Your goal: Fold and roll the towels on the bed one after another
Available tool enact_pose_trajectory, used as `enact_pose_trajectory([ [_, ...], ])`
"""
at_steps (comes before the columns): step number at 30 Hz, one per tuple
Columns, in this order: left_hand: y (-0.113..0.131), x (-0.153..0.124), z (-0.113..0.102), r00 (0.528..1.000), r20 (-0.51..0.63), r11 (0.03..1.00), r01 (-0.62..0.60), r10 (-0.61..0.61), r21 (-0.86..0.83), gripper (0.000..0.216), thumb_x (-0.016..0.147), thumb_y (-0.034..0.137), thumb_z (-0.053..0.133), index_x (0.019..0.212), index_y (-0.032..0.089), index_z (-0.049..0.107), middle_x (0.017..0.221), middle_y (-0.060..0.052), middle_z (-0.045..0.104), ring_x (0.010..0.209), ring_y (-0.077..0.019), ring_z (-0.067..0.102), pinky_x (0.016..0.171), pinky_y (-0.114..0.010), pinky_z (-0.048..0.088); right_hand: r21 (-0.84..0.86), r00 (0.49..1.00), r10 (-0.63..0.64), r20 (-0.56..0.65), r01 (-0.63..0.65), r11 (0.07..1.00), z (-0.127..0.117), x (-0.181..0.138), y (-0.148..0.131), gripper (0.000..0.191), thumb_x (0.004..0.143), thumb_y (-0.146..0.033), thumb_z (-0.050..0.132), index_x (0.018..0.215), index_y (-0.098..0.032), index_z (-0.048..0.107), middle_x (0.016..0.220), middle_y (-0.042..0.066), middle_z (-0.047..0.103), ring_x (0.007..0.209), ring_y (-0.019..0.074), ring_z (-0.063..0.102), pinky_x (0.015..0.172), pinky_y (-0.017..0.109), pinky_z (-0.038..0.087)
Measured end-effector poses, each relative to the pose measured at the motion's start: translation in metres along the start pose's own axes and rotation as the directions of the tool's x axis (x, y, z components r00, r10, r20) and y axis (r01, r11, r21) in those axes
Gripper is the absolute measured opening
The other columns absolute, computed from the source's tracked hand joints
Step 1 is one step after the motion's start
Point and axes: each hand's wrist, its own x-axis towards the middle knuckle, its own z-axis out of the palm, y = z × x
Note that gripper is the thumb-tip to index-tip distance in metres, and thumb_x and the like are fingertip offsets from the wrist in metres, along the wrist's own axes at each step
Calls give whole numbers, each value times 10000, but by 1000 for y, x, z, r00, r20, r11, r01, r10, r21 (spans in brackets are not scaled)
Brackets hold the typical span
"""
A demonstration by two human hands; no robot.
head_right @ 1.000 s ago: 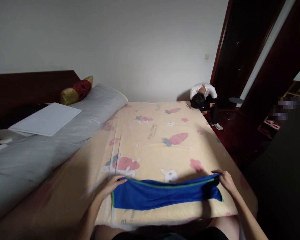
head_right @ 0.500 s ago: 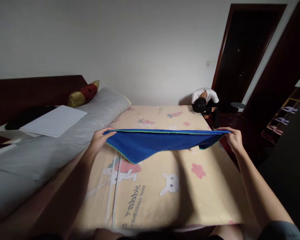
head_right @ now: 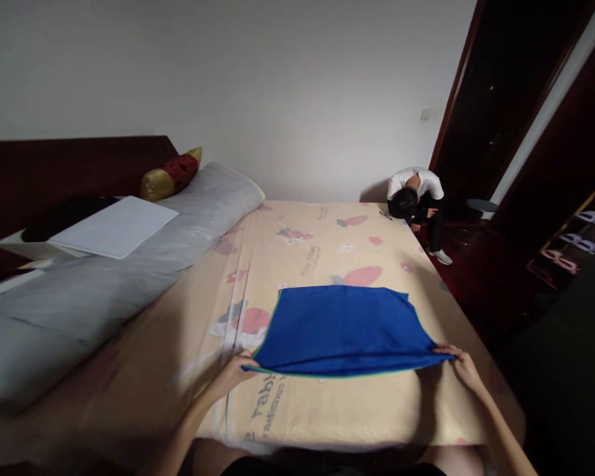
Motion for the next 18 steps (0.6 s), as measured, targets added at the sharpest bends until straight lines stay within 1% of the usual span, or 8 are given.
enact_pose_trajectory([
  [2,-17,-5,22,999,29,999,32,-33,13,280,575,517,702,591,238,716,721,-32,618,865,-255,593,830,-351,460,-27,999,33,1,-33,999,16,-21,26,543,705,-710,496,718,-239,765,917,155,746,954,397,682,880,520,506],
  [5,-31,-14,33,996,62,997,65,-67,28,252,566,498,695,593,250,725,732,-34,618,906,-264,588,849,-349,453,-79,994,65,-85,-72,994,29,-43,54,547,680,-693,491,766,-238,781,954,139,747,944,390,688,859,529,520],
  [8,-36,-22,25,990,106,995,92,-95,33,307,600,542,658,645,251,743,770,-31,624,858,-243,597,796,-329,464,-93,981,117,-152,-132,987,32,-55,67,443,648,-570,514,768,-241,786,968,123,749,955,381,686,884,527,511],
  [10,-37,-27,17,981,161,994,103,-107,33,352,605,584,652,644,245,735,767,-26,627,822,-230,601,769,-314,465,-56,961,208,-180,-221,974,30,-60,70,391,620,-487,515,747,-232,782,936,120,754,965,375,684,920,517,496],
  [12,-38,-31,11,973,195,993,117,-121,29,421,610,644,636,601,228,695,725,-18,618,807,-229,601,761,-308,459,10,923,330,-197,-335,942,28,-63,72,390,614,-464,496,746,-224,774,921,113,758,977,360,683,936,492,494],
  [13,-39,-32,10,973,185,990,138,-139,19,465,615,679,616,584,218,666,698,-12,607,801,-229,597,754,-306,456,40,898,394,-197,-395,918,27,-64,72,408,617,-478,483,754,-221,768,930,108,758,988,350,681,936,475,497],
  [15,-41,-31,13,971,114,977,211,-209,-9,546,620,749,556,586,207,601,661,3,578,780,-218,584,722,-294,448,61,852,496,-170,-493,868,26,-64,73,462,613,-535,470,775,-211,758,977,106,753,1029,335,668,943,442,496],
  [18,-45,-25,27,940,20,940,341,-341,-25,582,564,788,555,573,209,494,607,28,518,722,-187,556,640,-263,423,20,811,574,-113,-576,817,28,-62,73,488,539,-590,550,742,-190,742,957,120,751,1015,338,666,919,414,503],
])
